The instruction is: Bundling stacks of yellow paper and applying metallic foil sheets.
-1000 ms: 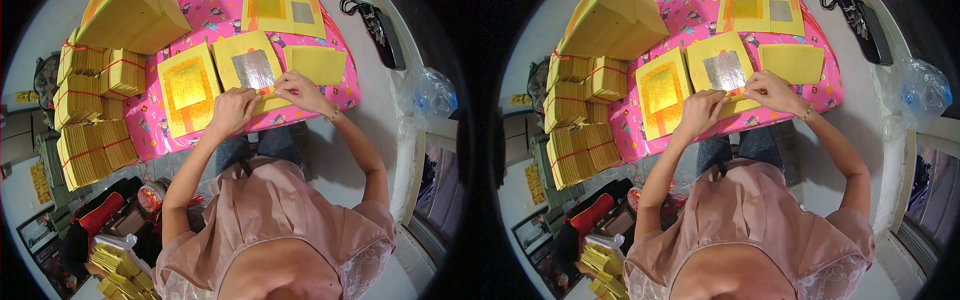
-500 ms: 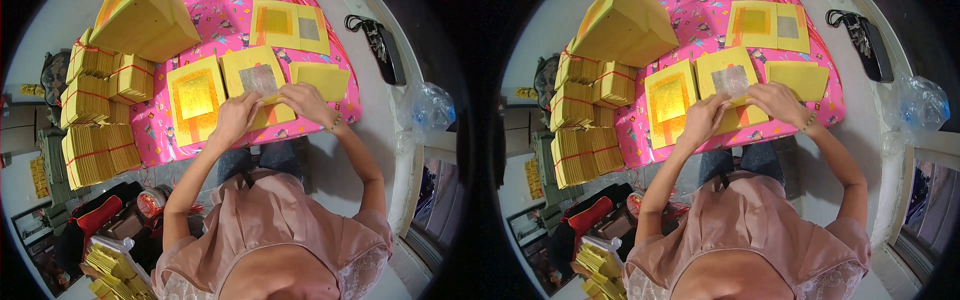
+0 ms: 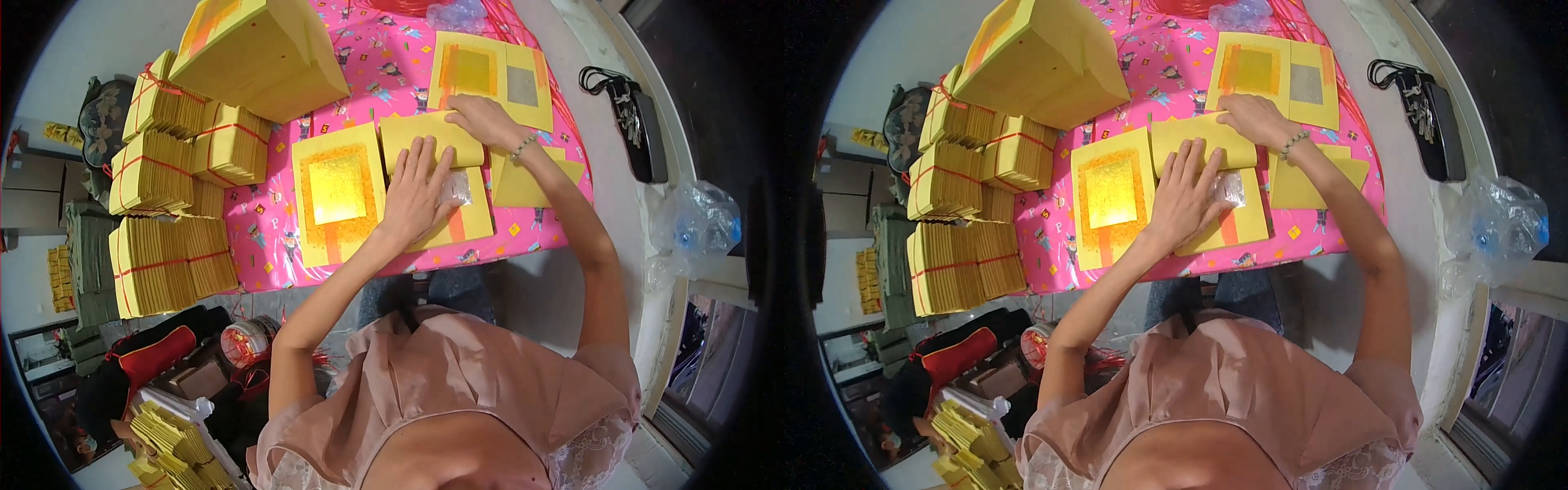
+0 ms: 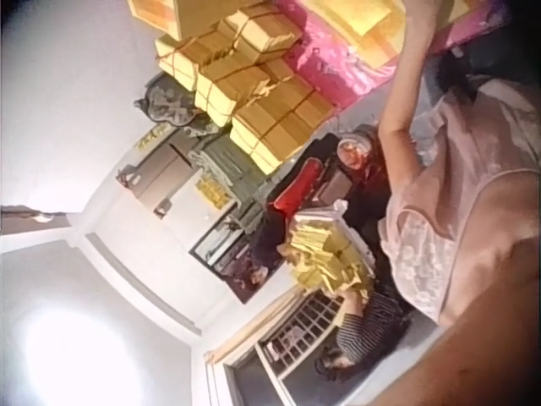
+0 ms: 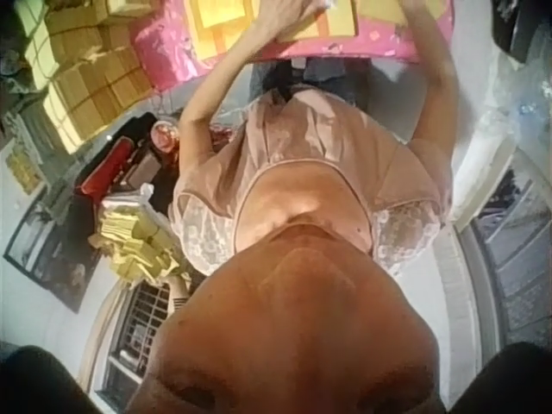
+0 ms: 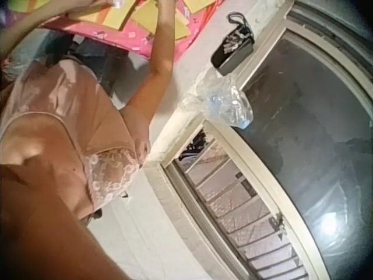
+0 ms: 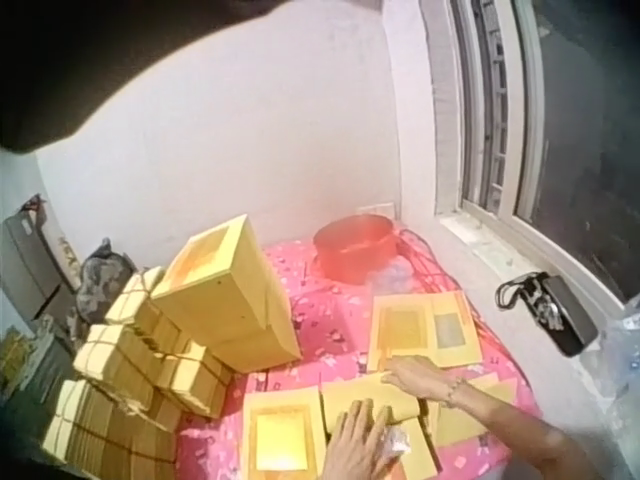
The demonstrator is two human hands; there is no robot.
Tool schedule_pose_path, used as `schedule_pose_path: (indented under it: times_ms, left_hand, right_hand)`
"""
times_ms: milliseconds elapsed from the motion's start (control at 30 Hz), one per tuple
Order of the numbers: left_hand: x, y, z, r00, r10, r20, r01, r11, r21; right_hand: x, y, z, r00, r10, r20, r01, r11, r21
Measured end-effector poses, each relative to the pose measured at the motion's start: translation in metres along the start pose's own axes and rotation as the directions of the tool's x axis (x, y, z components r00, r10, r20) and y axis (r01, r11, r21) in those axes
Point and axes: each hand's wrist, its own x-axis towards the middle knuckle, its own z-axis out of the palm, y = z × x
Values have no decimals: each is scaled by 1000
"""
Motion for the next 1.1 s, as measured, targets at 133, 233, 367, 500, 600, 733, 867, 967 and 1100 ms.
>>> schedule_pose_path:
  times_ms: [133,233,367,500,600,733,867,967,1100]
  left_hand:
    - [5,-13,13,999,-23,48,21,999,36]
    - [4,-15,18,997,-41,71,40,999,8]
    - [3,-15,19,994,-55,93,56,998,-10]
    - [4,-13,19,991,-76,112,75,997,12]
    - [5,-11,19,993,-75,93,73,997,25]
    - [5,-10,20,991,-87,98,86,996,19]
    - [4,-7,20,989,-106,104,101,993,53]
    - [4,-6,21,988,-105,116,98,993,64]
    - [3,-6,22,989,-98,111,91,994,67]
  right_hand:
    - [15,9,13,1000,-21,23,22,999,-41]
    - [17,6,16,999,-35,-12,34,994,-103]
    - [22,-2,14,998,-68,-9,64,975,-214]
    - [29,-9,14,993,-112,42,115,990,-79]
    - [31,-8,19,994,-100,46,102,994,-50]
    - [31,-6,25,994,-110,27,111,993,-38]
    - [31,-8,23,991,-118,66,119,993,-10]
    - [30,-9,25,991,-105,79,103,994,24]
    - [30,-8,24,990,-114,87,112,993,21]
